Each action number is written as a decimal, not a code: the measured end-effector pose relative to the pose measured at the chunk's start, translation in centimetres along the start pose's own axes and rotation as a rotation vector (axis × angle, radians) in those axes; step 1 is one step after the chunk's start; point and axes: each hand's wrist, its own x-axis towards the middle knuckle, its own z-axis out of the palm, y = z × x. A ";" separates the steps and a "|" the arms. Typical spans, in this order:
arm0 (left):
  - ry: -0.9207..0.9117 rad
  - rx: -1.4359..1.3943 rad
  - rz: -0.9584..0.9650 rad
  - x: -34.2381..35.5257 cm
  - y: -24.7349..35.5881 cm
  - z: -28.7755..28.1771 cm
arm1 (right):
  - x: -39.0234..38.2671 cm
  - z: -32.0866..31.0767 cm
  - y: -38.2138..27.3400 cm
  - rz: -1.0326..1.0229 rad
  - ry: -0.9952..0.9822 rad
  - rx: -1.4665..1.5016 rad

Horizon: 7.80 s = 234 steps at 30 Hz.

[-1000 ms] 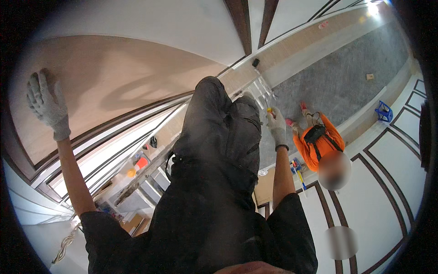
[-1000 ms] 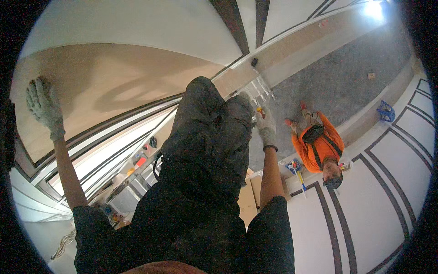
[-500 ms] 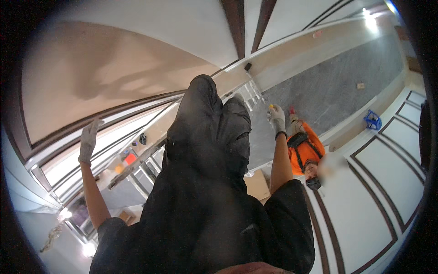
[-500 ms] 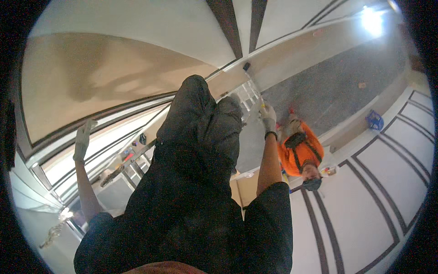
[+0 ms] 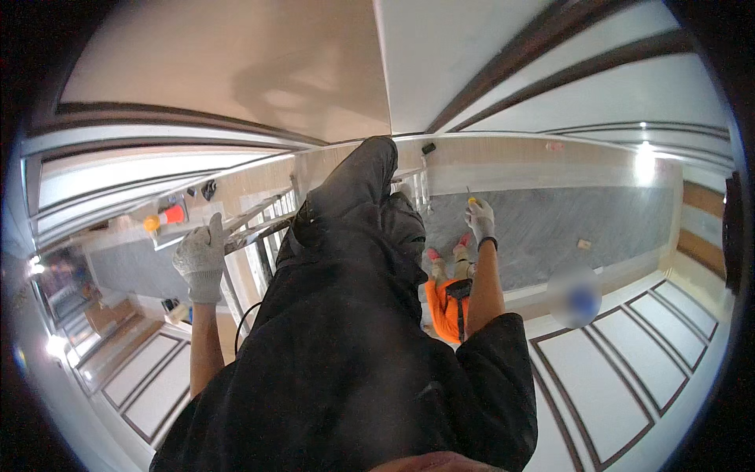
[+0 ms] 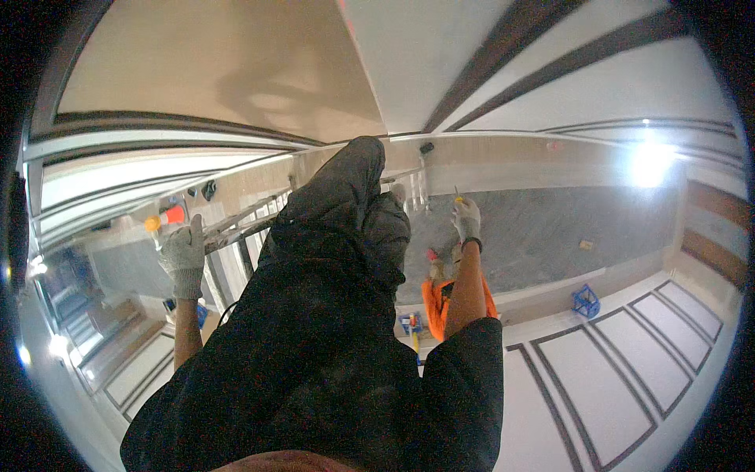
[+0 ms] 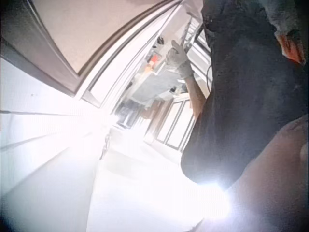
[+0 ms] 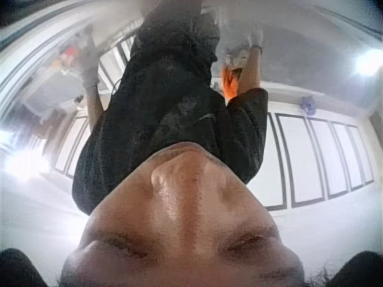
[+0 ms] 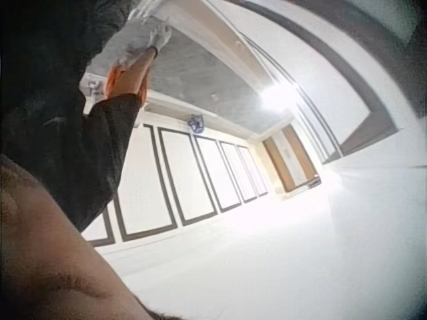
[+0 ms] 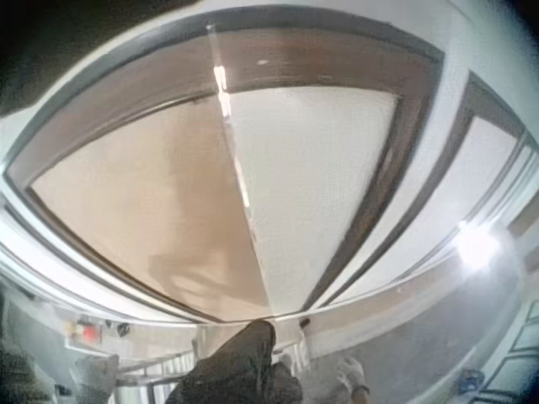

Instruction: The person installs wood trim along the top of a wall panel by positioning the trim pieces and securing them with a screwdriver while standing on a ladder.

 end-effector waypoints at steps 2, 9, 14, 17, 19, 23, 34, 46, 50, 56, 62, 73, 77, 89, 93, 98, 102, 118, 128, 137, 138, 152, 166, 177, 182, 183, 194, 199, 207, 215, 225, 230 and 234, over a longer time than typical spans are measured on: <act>0.175 -0.090 0.107 -0.5 -0.7 0.4 | 1.1 1.7 -0.5 0.006 -0.058 0.007; 0.600 -0.175 0.248 2.0 -1.7 1.9 | 7.1 4.2 10.5 -0.108 -0.223 -0.283; 0.745 -0.155 0.331 2.6 -0.9 2.6 | 3.5 4.8 13.6 -0.462 -0.259 -1.050; 0.741 -0.138 0.201 -0.7 -2.1 3.5 | 1.5 3.5 9.2 -0.129 -0.305 -0.775; 0.755 -0.155 0.181 -0.3 -1.9 3.6 | 2.7 1.5 11.3 -0.090 -0.291 -0.712; 0.768 -0.155 0.150 0.2 -1.0 3.5 | 4.1 0.8 9.1 0.017 -0.191 -0.793; 0.866 -0.385 -0.036 0.7 -0.6 4.3 | 10.2 0.9 2.9 -0.172 -0.229 -0.649; 0.959 -0.352 -0.125 1.0 0.3 4.3 | 7.9 -3.3 7.1 -0.183 -0.297 -0.873; 1.013 -0.336 -0.133 0.9 0.9 3.3 | 6.2 -1.7 7.7 -0.182 -0.232 -0.942; 1.037 -0.374 -0.149 0.5 0.6 3.6 | 8.5 -4.0 9.4 -0.245 -0.331 -0.878; 1.040 -0.401 -0.115 0.8 0.9 3.5 | 5.8 -3.0 7.3 -0.195 -0.232 -1.026; 1.018 -0.425 -0.111 0.7 1.2 2.9 | 2.9 -2.1 3.8 -0.191 -0.242 -0.992; 1.010 -0.425 -0.170 -0.1 0.6 3.1 | 0.7 0.4 0.0 -0.218 -0.310 -0.996; 1.142 -0.368 -0.092 2.0 0.9 3.8 | 4.6 -1.4 4.3 -0.283 -0.293 -1.089; 1.132 -0.323 -0.134 0.7 0.0 4.2 | 2.5 0.4 1.4 -0.250 -0.331 -1.119; 1.139 -0.347 -0.112 1.4 0.8 3.8 | 3.3 -1.2 4.3 -0.213 -0.233 -1.043; 1.146 -0.354 -0.137 0.8 0.0 4.5 | 2.8 -0.4 3.2 -0.237 -0.293 -1.085; 1.116 -0.391 -0.109 1.1 0.9 3.6 | 4.2 -3.2 5.1 -0.296 -0.361 -1.167; 1.093 -0.329 -0.188 0.6 -0.1 5.6 | -2.1 -6.9 2.9 -0.235 -0.349 -1.232; 1.054 -0.389 -0.205 1.0 0.2 5.8 | 0.1 -2.1 -0.8 -0.307 -0.302 -1.205; 1.067 -0.426 -0.192 1.0 0.3 5.7 | 0.6 -1.6 -1.7 -0.305 -0.295 -1.185; 1.148 -0.391 -0.201 1.1 1.0 5.3 | -10.6 17.8 -21.6 -0.985 -0.478 -1.006; 1.168 -0.422 -0.248 0.5 0.8 6.5 | -26.3 43.9 -17.1 -0.601 -1.471 -0.360; 1.113 -0.481 -0.257 0.1 1.0 5.3 | -27.6 46.2 -14.5 -0.625 -1.495 -0.822; 1.187 -0.473 -0.265 0.0 1.4 4.4 | -28.7 46.7 -14.0 -0.494 -1.596 -0.719; 1.199 -0.442 -0.276 0.1 1.3 4.5 | -28.7 47.0 -14.3 -0.479 -1.648 -0.728; 0.816 -0.704 -0.697 -8.9 -2.2 7.4 | -30.2 46.0 -14.0 -0.306 -1.569 -0.634; 0.440 -0.673 -0.780 -12.6 -1.7 11.5 | -29.8 45.5 -13.9 -0.414 -1.544 -0.548; 0.508 -0.422 -0.695 -12.6 0.3 16.1 | -27.5 46.4 -13.2 -0.380 -1.626 -0.229; 0.390 -0.273 -0.792 -14.8 -1.5 19.3 | -28.5 44.2 -15.1 -0.551 -1.467 -0.567; 0.442 -0.308 -0.849 -16.5 -2.7 20.0 | -30.6 43.6 -15.7 -0.613 -1.496 -0.597; 0.460 -0.278 -0.824 -16.5 -2.9 20.2 | -30.9 43.5 -16.2 -0.531 -1.522 -0.623; 0.514 -0.108 -0.701 -17.8 -3.8 22.6 | -31.4 43.6 -16.0 -0.619 -1.471 -0.682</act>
